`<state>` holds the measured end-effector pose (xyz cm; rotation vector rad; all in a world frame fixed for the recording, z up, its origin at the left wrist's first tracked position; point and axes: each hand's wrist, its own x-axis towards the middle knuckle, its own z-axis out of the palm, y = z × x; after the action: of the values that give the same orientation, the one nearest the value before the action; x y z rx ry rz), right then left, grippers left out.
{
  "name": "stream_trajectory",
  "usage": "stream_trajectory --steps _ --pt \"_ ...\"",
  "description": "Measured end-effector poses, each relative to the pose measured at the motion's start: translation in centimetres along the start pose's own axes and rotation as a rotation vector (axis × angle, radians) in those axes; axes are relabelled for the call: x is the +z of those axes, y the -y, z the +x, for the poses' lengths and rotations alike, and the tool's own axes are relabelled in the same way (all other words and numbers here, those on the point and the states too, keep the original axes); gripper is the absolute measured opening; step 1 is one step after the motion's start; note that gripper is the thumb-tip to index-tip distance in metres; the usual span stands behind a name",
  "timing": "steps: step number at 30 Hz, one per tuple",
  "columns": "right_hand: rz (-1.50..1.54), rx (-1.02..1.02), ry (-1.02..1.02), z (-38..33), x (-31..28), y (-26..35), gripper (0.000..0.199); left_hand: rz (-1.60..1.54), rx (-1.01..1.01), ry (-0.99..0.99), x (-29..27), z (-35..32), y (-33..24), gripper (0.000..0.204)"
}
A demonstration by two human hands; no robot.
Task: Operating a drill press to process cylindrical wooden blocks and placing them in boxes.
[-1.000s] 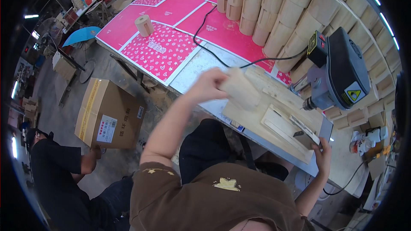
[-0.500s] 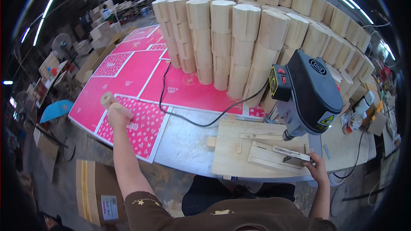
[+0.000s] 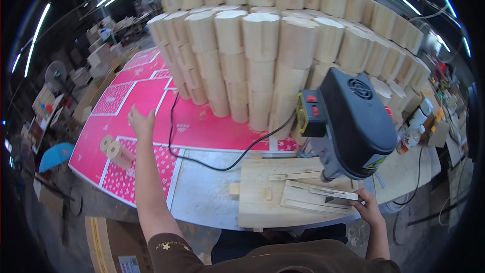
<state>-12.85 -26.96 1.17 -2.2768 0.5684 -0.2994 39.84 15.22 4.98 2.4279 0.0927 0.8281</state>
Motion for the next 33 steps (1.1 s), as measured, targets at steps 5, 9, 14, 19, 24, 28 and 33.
stream_trajectory --steps 5,9,14,19,24,28,33 --pt "0.033 0.011 -0.023 -0.3 0.2 -0.4 0.023 -0.562 0.617 -0.111 -2.6 2.7 -20.1 0.061" --pt "0.109 -0.003 -0.024 -0.4 0.3 -1.0 0.022 -0.758 0.721 0.167 -4.8 3.1 -35.1 0.068" --pt "0.142 -0.093 -0.043 -0.3 0.3 -1.1 0.022 -0.545 0.864 0.287 -3.4 3.7 -45.4 0.073" --pt "0.105 -0.074 -0.025 -0.4 0.2 -0.9 0.022 -0.19 0.74 0.242 0.2 4.1 -48.7 0.085" --pt "0.097 -0.065 -0.025 -0.3 0.3 -1.1 0.024 -0.187 0.654 0.212 1.7 3.8 -48.5 0.078" --pt "0.145 -0.105 -0.025 -0.2 0.4 -1.4 0.024 -0.356 0.748 0.17 1.6 3.5 -48.3 0.072" --pt "0.147 -0.098 -0.045 -0.4 0.6 -1.3 0.023 -0.576 0.574 0.306 1.2 2.0 -47.7 0.082"
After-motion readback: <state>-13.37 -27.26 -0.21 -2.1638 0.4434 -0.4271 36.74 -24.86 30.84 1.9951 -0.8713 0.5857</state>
